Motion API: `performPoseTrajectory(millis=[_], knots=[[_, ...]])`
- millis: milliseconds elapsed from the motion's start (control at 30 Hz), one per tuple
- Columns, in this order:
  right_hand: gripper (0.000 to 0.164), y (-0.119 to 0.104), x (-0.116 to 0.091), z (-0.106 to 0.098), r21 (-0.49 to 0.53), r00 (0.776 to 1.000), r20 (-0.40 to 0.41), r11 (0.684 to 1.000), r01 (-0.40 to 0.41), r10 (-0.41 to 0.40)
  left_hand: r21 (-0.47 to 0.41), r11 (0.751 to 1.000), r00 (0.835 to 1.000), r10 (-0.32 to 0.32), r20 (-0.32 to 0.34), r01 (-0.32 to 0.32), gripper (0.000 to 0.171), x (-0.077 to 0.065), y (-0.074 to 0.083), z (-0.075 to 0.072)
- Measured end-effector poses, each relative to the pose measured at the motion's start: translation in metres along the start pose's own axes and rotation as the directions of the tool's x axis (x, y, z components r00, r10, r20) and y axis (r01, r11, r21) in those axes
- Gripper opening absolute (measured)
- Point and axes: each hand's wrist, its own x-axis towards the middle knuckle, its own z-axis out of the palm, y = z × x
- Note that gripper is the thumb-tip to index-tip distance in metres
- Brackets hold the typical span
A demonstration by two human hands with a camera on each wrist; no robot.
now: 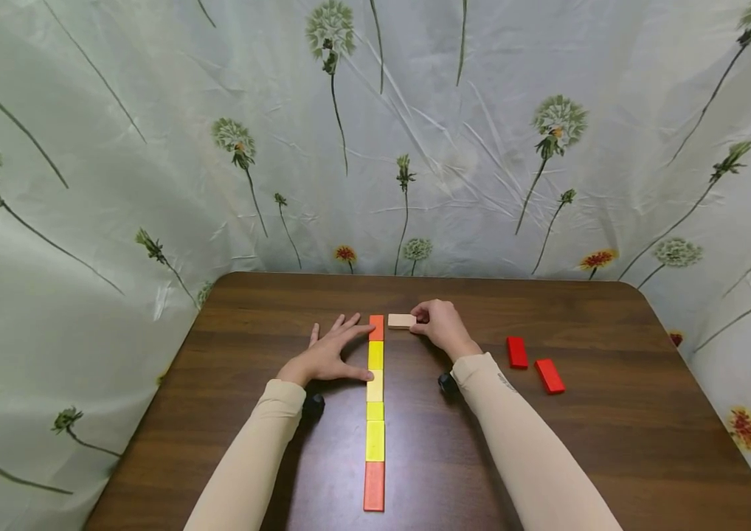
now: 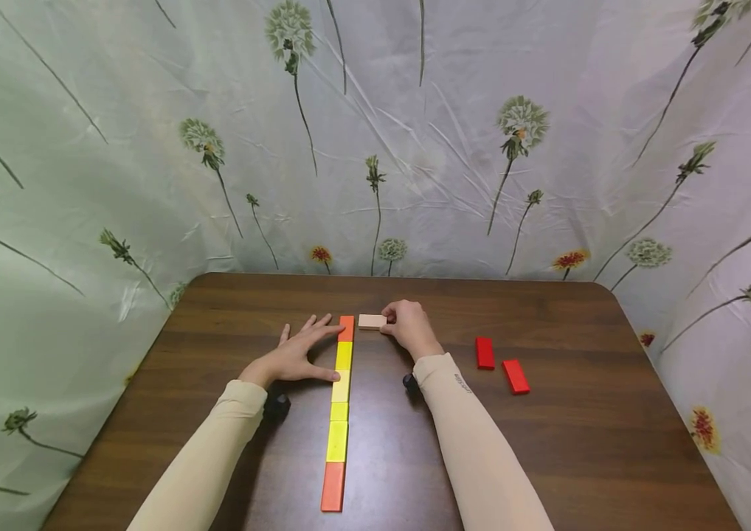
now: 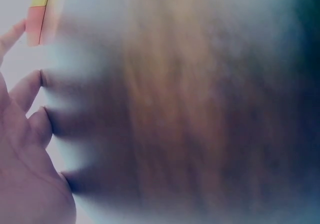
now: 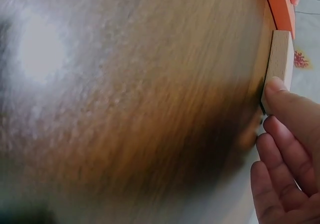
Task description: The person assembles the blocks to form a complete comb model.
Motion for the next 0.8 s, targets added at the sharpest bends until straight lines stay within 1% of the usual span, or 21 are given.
performPoseTrajectory(millis=[167, 367, 500, 667, 800], knots=[[0.023, -0.004, -0.001, 0.004, -0.022, 1.000, 0.001, 1.000, -0.015, 0.015, 0.009, 1.000, 1.000, -0.007, -0.004, 0.007, 0.103, 0.001, -0.002, 0.003], [0.025, -0.009, -0.002, 0.008, -0.029, 0.999, -0.021, 0.999, -0.041, 0.040, 0.007, 1.000, 1.000, 0.008, -0.006, -0.008, 0.102, 0.000, -0.001, 0.003], [0.026, -0.012, -0.002, 0.010, -0.028, 0.999, -0.014, 0.999, -0.040, 0.039, 0.027, 1.000, 1.000, -0.005, -0.002, 0.005, 0.101, -0.001, -0.001, 0.001], [0.025, -0.012, -0.002, 0.011, -0.036, 0.998, -0.030, 0.998, -0.053, 0.052, 0.016, 1.000, 1.000, 0.011, -0.005, -0.011, 0.099, 0.000, 0.002, 0.000], [0.026, -0.011, -0.002, 0.011, -0.037, 0.998, -0.026, 0.998, -0.054, 0.053, 0.011, 1.000, 1.000, 0.012, -0.004, -0.012, 0.099, 0.000, 0.004, 0.000]])
